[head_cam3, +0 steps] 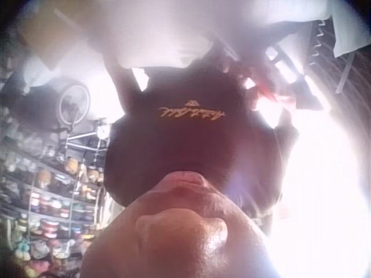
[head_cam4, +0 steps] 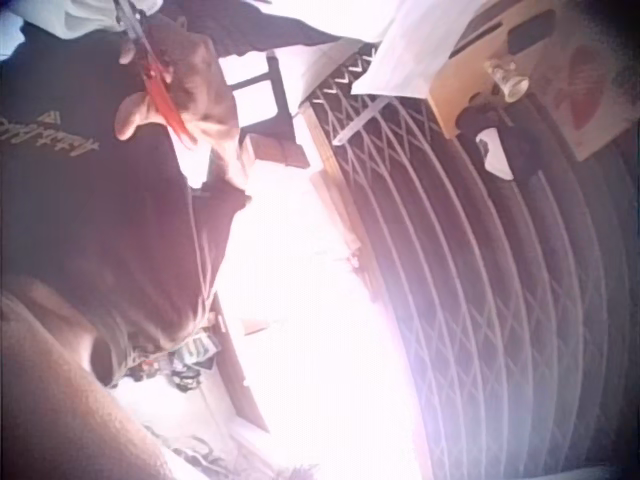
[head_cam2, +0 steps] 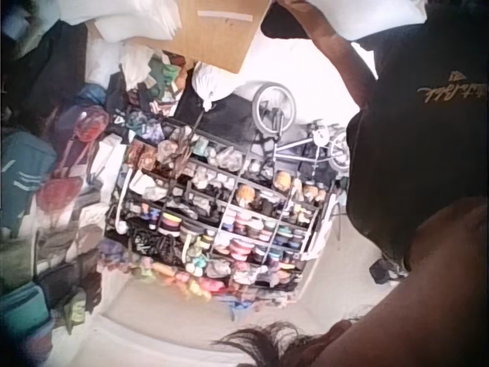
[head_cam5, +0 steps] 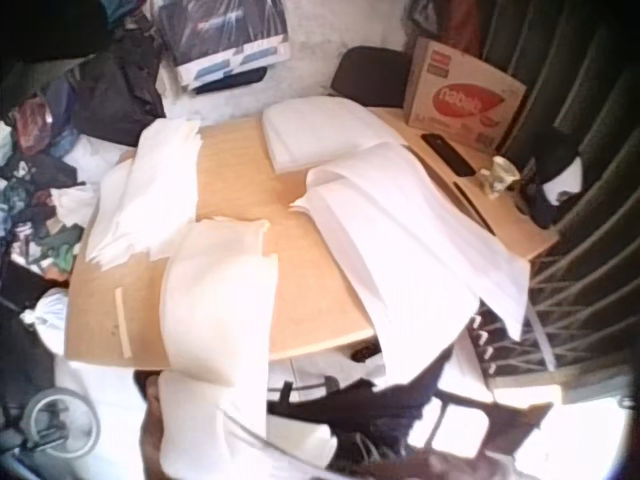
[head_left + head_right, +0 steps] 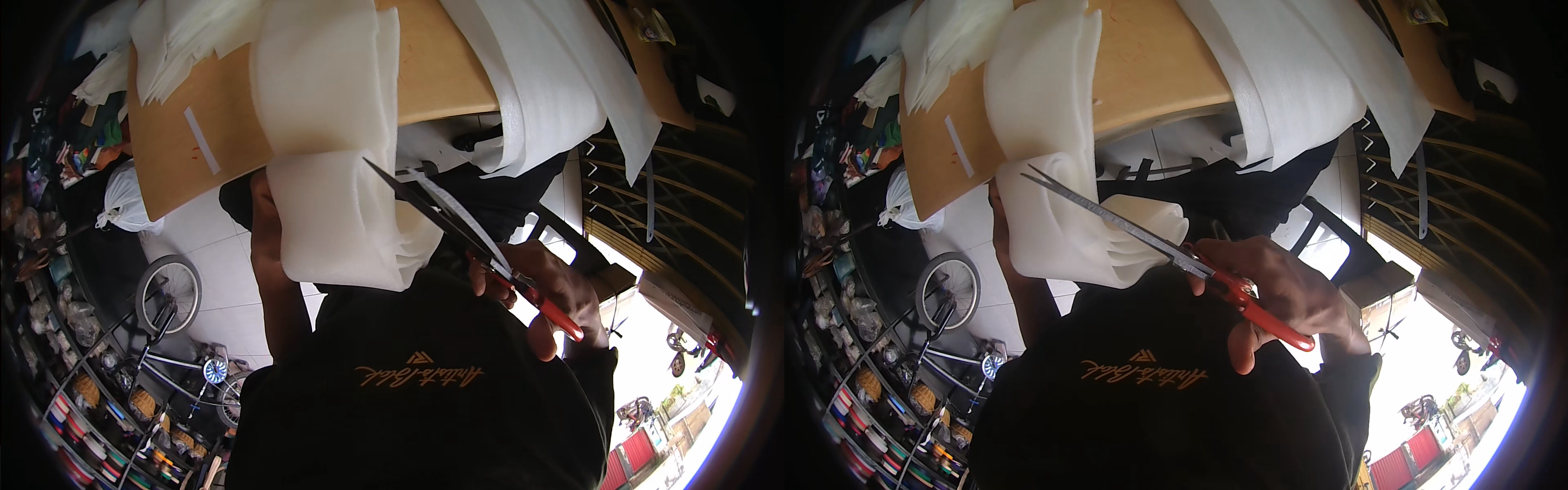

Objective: The person cuts pieces of white foam padding using shears.

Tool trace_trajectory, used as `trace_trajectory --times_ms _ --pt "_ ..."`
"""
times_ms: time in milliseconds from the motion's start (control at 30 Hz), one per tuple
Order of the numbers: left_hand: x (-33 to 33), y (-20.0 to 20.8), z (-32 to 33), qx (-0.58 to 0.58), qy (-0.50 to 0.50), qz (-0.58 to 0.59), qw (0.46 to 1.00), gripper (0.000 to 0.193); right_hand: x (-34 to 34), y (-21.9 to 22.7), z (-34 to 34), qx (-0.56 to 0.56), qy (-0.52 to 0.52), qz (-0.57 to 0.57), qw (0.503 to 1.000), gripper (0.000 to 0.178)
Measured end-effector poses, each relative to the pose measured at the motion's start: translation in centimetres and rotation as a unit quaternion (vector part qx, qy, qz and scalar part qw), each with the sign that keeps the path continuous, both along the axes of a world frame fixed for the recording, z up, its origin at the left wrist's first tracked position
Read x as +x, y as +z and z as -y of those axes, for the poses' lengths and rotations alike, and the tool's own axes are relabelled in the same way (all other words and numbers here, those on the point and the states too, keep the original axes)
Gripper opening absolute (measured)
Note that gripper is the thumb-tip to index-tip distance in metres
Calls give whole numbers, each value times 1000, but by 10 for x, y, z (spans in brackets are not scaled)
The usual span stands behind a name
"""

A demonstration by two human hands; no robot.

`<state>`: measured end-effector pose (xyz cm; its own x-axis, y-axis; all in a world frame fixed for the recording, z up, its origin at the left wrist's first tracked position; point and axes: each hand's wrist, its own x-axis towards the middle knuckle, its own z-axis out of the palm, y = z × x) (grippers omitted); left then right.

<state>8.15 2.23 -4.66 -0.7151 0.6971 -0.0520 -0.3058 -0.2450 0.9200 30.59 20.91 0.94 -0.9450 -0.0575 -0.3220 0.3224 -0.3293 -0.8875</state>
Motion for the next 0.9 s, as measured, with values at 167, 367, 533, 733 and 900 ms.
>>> trace_trajectory --times_ms 167,367,533,733,900 --pt "-24 -35 15 15 -93 -66 993 24 6 5 -10 1 74 72 995 78" --pt "-12 -42 47 -107 40 -222 968 41 3 24 -25 -6 150 115 982 70" --pt "-16 -22 22 45 -65 3 997 17 15 12 -28 -101 134 104 980 58" --pt "-17 -25 37 -26 -133 -176 975 48 10 25 -30 -26 174 111 978 69" --pt "-1 -5 16 18 -48 -77 996 29 10 24 -36 -53 179 113 976 77"
